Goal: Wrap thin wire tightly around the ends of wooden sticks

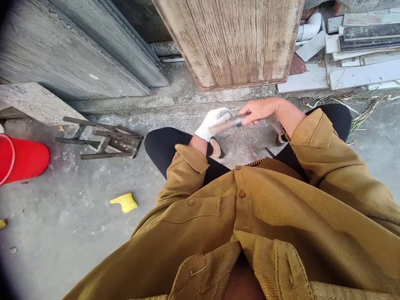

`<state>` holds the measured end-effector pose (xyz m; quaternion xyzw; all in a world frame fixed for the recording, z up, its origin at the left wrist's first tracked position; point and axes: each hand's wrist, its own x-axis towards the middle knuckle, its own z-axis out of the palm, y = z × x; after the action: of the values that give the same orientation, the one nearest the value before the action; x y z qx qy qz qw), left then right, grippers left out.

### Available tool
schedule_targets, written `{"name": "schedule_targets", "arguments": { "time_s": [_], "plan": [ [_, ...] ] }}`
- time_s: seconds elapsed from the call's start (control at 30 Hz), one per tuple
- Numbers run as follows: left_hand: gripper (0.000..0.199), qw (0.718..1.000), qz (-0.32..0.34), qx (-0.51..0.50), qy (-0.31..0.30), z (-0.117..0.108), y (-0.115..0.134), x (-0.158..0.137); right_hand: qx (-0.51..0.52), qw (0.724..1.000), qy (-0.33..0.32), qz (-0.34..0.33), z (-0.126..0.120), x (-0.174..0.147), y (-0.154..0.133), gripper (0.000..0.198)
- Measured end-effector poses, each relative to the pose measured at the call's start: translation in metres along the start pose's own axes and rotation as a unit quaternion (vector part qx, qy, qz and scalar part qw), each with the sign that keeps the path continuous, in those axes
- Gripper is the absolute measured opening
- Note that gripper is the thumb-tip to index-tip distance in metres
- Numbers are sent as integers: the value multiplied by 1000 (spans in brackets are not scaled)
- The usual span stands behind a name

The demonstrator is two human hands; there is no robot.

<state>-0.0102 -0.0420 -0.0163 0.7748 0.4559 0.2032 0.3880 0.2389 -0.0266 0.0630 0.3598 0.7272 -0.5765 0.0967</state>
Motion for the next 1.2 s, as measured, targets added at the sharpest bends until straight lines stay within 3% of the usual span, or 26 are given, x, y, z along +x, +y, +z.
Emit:
{"name": "schedule_targets", "arguments": {
  "time_s": [0.07, 0.17, 0.27, 0.33, 0.47, 0.57, 0.7, 0.83, 0.93, 1.0, 1.07, 1.13, 1.2],
  "plan": [
    [28, 999, -10, -43, -16, 8, 3, 2, 51, 989, 136, -11, -3, -2, -4, 45],
    [29, 996, 5, -83, -45, 15, 10, 2, 101, 949, 297, 17, -7, 2, 0, 52],
    [26, 995, 20, -72, -67, 16, 17, 1, 77, 924, 368, 72, -12, 8, 12, 52],
    [24, 996, 29, -39, -70, 14, 19, 0, 14, 921, 370, 120, -15, 11, 20, 47],
    [26, 996, 29, 46, -72, 9, 20, -2, -169, 924, 272, 207, -16, 12, 21, 34],
    [29, 990, 9, 105, -96, 6, 20, -4, -240, 936, 124, 225, -11, 12, 17, 28],
    [32, 981, -1, 154, -121, 1, 19, -5, -196, 959, -50, 198, -4, 15, 20, 27],
    [30, 983, 4, 143, -113, -2, 11, -2, -151, 970, -106, 160, -1, 14, 21, 28],
    [27, 991, 10, 85, -100, 0, 5, -1, -81, 984, -133, 91, -1, 4, 11, 26],
    [26, 997, 9, 16, -70, 3, 4, 0, -12, 997, -67, 29, -4, -7, 2, 26],
    [27, 998, 5, -50, -41, 6, 4, -1, 98, 989, 102, -29, -8, -17, -5, 27],
    [29, 996, 11, -87, -31, 7, 5, -2, 228, 928, 283, -84, -14, -23, -6, 26],
    [29, 995, 33, -85, -45, 7, 9, -2, 300, 859, 405, -96, -21, -23, -3, 24]
  ]
}}
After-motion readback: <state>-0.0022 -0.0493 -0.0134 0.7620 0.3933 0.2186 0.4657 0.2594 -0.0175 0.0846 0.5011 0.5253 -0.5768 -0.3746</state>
